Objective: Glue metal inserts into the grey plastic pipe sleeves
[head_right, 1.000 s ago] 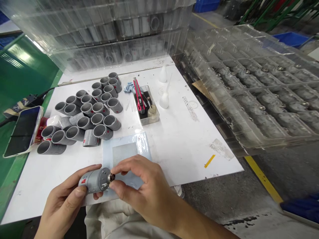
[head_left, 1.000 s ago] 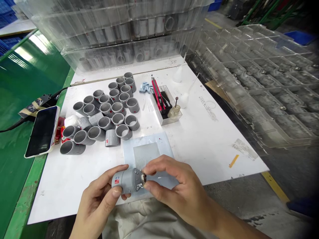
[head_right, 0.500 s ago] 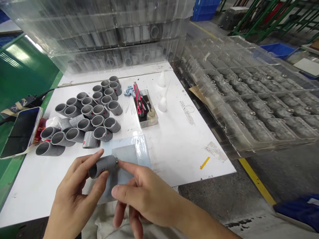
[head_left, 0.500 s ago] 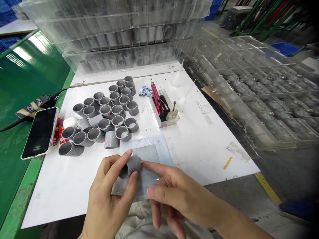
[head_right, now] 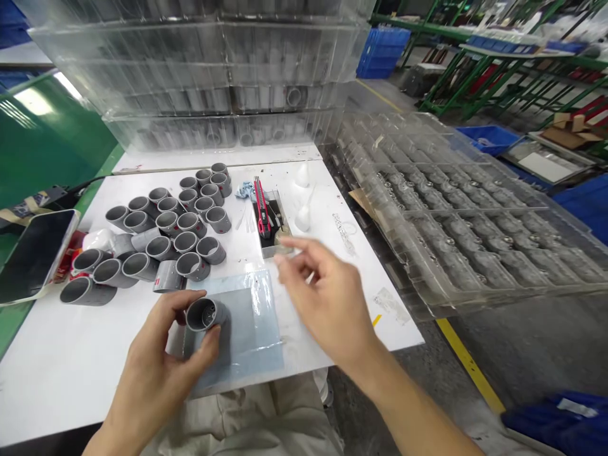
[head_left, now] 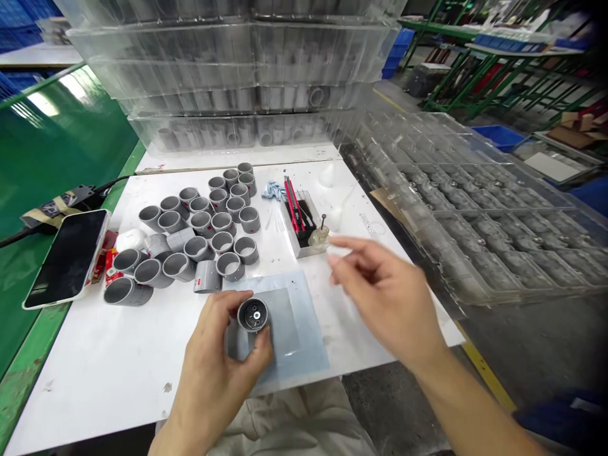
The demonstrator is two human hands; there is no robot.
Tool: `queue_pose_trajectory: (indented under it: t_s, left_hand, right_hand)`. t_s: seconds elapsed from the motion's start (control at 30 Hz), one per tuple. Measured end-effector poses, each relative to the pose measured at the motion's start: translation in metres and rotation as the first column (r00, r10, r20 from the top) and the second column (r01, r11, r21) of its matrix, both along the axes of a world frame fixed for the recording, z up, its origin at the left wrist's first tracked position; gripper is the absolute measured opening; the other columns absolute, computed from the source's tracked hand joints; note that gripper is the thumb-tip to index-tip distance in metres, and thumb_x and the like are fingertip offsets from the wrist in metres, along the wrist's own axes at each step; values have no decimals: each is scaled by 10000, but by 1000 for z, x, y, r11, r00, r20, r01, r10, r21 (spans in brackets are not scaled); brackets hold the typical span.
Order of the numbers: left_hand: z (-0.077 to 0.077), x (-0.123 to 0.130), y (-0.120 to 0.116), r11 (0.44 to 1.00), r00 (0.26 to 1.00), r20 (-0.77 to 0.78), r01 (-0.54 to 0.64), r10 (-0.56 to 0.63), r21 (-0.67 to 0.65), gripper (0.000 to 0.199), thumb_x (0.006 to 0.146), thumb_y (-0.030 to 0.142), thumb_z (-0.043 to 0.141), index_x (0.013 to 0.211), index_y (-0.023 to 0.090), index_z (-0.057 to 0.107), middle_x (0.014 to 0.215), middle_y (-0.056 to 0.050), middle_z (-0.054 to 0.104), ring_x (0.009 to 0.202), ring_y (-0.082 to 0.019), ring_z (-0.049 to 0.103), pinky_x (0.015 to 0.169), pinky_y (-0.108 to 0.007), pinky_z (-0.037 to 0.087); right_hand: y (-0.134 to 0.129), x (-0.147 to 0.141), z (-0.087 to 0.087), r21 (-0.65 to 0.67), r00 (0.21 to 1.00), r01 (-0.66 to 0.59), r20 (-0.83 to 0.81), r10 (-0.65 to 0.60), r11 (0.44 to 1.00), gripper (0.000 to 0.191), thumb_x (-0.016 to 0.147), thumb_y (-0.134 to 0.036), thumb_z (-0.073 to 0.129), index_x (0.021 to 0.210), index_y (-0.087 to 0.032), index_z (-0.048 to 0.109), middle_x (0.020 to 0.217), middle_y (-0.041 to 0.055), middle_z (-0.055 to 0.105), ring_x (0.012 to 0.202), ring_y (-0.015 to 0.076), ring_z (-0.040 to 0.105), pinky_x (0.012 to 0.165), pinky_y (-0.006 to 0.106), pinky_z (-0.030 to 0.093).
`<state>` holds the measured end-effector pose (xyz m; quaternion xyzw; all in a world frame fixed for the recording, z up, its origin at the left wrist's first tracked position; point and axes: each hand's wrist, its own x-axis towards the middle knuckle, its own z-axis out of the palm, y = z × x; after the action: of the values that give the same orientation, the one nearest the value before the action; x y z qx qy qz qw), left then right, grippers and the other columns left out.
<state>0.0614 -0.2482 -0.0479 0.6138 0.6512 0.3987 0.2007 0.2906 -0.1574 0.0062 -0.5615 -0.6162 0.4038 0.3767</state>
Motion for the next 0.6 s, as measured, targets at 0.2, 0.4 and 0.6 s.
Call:
queue_pose_trajectory:
  t_s: [0.2,0.4,0.6]
  left_hand:
    - [-12,0,-4,999,995,102,16,-19,30,475,987,184,686,1424,360,624,1317,-14,632,1199,-195,655,1027,-320,534]
    - [-14,0,-4,1000,990,143,7,-11,29,557,961,145,670,1464,378,616,1309,-5,658,1183,-190,679,1014,-318,551]
    - [-10,-1,-2,1000,984,178,5,-6,6,503,931,128,676,1395,314,619,1296,-27,678,1205,-213,678,1019,-348,561]
  right_hand:
    - [53,-5,11,315,907,-76,415,-65,946,290,970,-350,778,1207,-195,837,800,-20,797,550,123,586,654,318,457]
    - [64,1,7,485,922,27,326,-210,874,141,947,-336,797,967,-222,878,791,-1,810,617,152,661,649,305,482]
    - [58,14,8,574,932,54,266,-248,817,97,951,-344,840,994,-268,884,882,28,833,682,197,703,646,334,517]
